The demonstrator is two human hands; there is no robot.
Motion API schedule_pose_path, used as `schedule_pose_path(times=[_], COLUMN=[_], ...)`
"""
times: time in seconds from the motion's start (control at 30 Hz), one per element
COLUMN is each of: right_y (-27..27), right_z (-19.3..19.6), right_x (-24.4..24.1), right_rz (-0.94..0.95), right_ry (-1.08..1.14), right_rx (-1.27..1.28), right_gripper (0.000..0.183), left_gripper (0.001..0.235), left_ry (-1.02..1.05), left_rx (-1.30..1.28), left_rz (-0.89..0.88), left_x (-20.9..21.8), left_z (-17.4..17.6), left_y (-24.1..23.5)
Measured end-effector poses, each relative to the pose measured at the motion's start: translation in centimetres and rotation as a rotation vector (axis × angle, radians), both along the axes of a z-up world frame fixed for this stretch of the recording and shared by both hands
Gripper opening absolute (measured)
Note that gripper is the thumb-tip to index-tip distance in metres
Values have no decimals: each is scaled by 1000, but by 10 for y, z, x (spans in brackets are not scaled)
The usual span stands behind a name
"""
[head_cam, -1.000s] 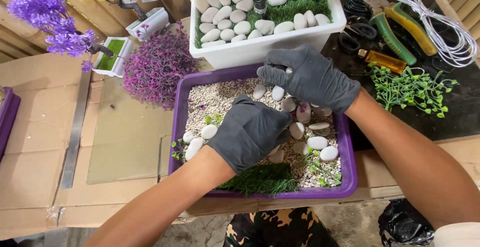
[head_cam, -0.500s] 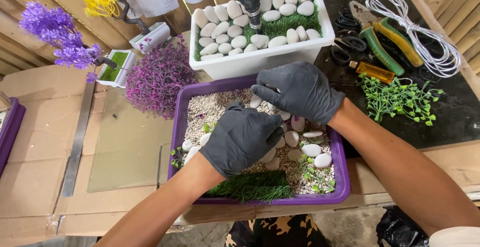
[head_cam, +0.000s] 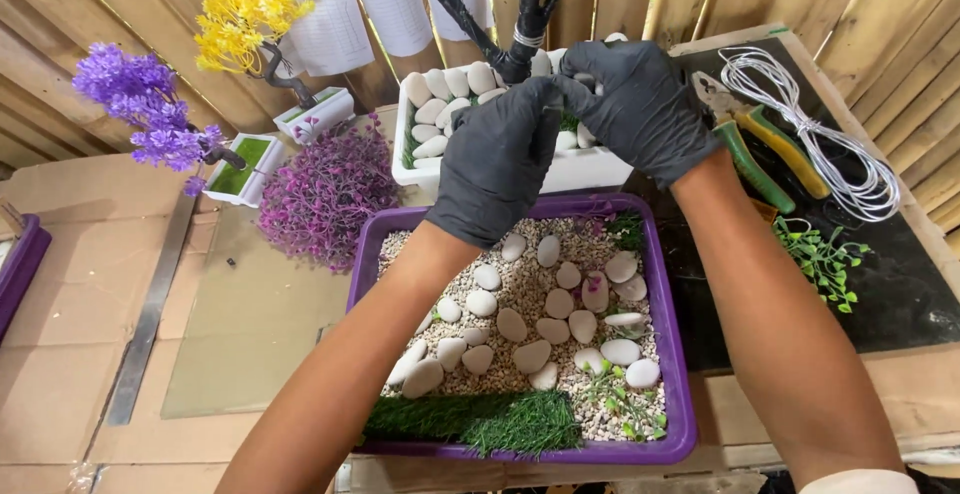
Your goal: The person arranges white stones and small green plants in a purple tray and a white rectangular pot containing a bonsai tree. They use gloved hands to place the stones and plants, creating a decorative layout.
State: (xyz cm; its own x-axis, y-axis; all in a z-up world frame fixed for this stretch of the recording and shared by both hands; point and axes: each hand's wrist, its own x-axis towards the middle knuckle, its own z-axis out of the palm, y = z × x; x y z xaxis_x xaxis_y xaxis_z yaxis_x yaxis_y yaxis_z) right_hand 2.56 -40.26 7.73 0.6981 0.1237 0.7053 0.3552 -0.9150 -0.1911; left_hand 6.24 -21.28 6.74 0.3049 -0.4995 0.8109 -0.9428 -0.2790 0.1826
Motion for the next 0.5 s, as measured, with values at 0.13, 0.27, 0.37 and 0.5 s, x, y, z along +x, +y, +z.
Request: schedule_pose_path(times=[0.13,0.27,0.37,0.5], right_y=[-7,-2,-2,-4], right_z=[-7,4,5,8], right_x=[2,-2,-1,-4], right_rz=[120,155,159,153], right_ry=[-26,70,86,121], right_rx=[37,98,77,57], right_gripper=[29,28,29,29], left_gripper=[9,16,17,14], left_ry=[-2,186,340,530], left_rx=[-11,-75,-163,-317], left_rz=[-109,-117,-93,-182], left_x=[3,10,25,42], left_z=[11,24,23,13], left_y=[8,32,55,77])
